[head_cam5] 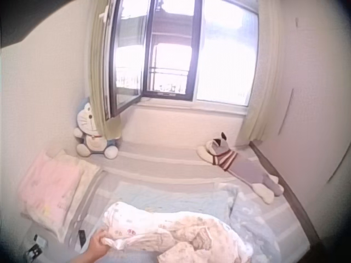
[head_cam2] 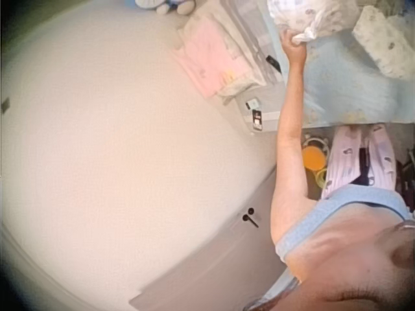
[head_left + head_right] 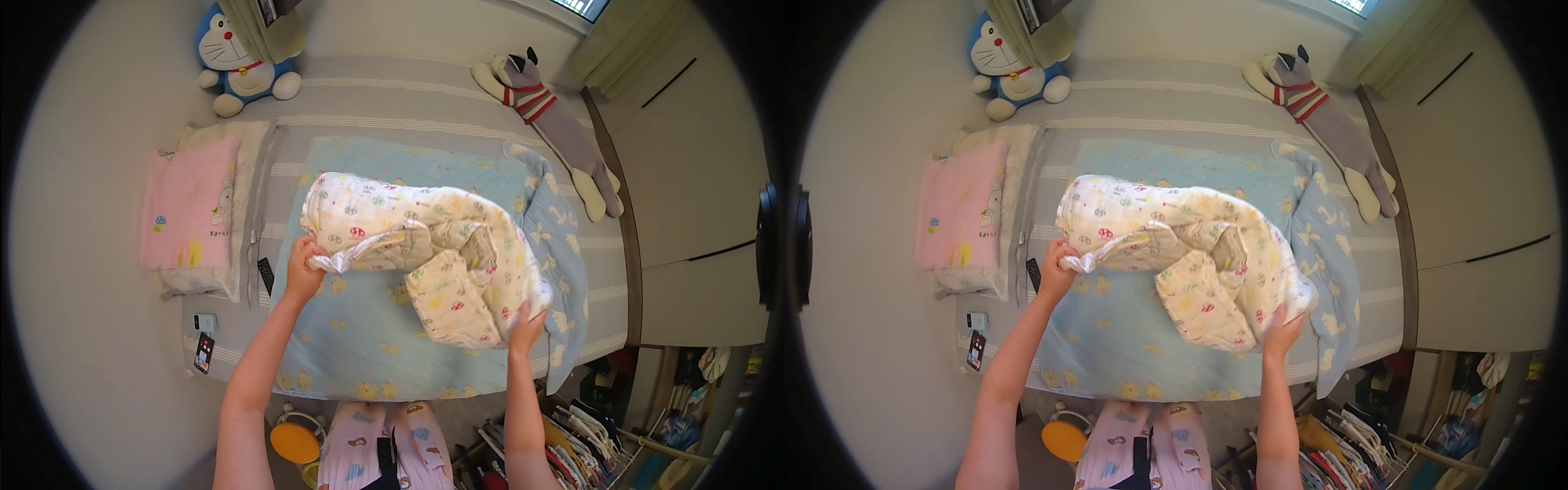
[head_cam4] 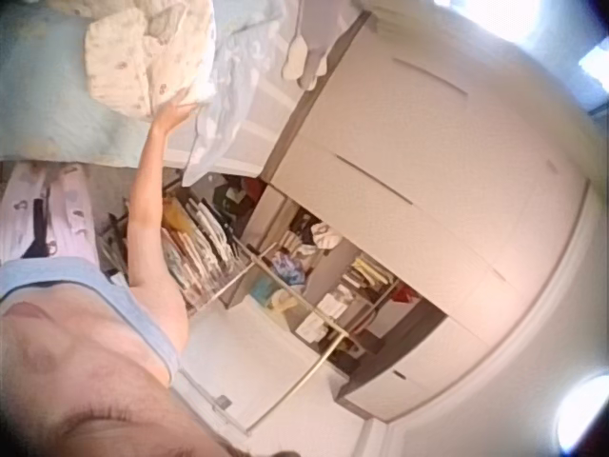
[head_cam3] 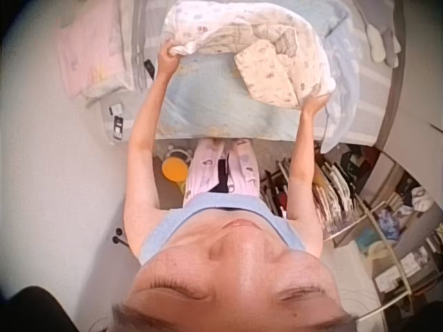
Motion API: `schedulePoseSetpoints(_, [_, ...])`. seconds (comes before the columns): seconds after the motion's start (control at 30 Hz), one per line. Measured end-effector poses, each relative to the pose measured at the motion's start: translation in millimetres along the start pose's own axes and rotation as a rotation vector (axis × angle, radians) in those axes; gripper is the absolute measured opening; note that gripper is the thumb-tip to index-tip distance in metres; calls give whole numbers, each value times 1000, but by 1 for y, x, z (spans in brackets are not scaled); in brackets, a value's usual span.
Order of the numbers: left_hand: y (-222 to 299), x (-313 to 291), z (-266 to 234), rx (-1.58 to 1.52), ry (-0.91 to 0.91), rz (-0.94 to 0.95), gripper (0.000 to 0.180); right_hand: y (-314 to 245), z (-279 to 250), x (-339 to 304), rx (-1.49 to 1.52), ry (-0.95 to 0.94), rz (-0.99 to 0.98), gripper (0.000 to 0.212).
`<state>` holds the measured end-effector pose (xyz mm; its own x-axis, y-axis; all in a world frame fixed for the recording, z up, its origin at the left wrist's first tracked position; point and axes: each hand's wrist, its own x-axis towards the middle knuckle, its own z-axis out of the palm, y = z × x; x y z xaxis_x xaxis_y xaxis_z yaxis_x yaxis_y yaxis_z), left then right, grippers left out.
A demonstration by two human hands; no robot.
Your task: The person spreads out blankets on a bed and folds them one by one, placing the folded items in a stack.
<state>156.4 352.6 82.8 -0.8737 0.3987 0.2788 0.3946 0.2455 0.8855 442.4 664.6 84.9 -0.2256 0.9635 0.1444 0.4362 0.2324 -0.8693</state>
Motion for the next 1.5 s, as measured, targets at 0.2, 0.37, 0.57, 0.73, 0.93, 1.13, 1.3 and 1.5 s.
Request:
schedulePoseSetpoints(0.2, [-116,-72,8,388,-324,-41,25,95,1,-82,-619,-553,14,46])
schedulePoseSetpoints(0.37, [-188,-108,-1,394,-246,-564,41,132,31,-49,-968,-769,151,39])
schedulePoseSetpoints(0.57, [-176,-140,76,-201,153,-1066,78,202,120,48,-504,-435,-154,50])
schedulePoseSetpoints(0.73, [-130,-219,147,162,68,-724,92,195,200,84,-382,-561,-219,65])
schedulePoseSetpoints(0.93, [-148,-189,188,336,321,-898,87,140,251,68,-640,-911,-35,60])
schedulePoseSetpoints(1.13, [-134,-124,128,-813,607,-937,52,75,191,62,-18,-674,91,33])
schedulePoseSetpoints(1.3, [-121,23,40,-686,-67,-916,34,73,109,118,142,-78,-357,31])
schedulePoseSetpoints(1.5, [-163,170,24,-437,-371,-640,47,75,97,177,83,177,-353,35])
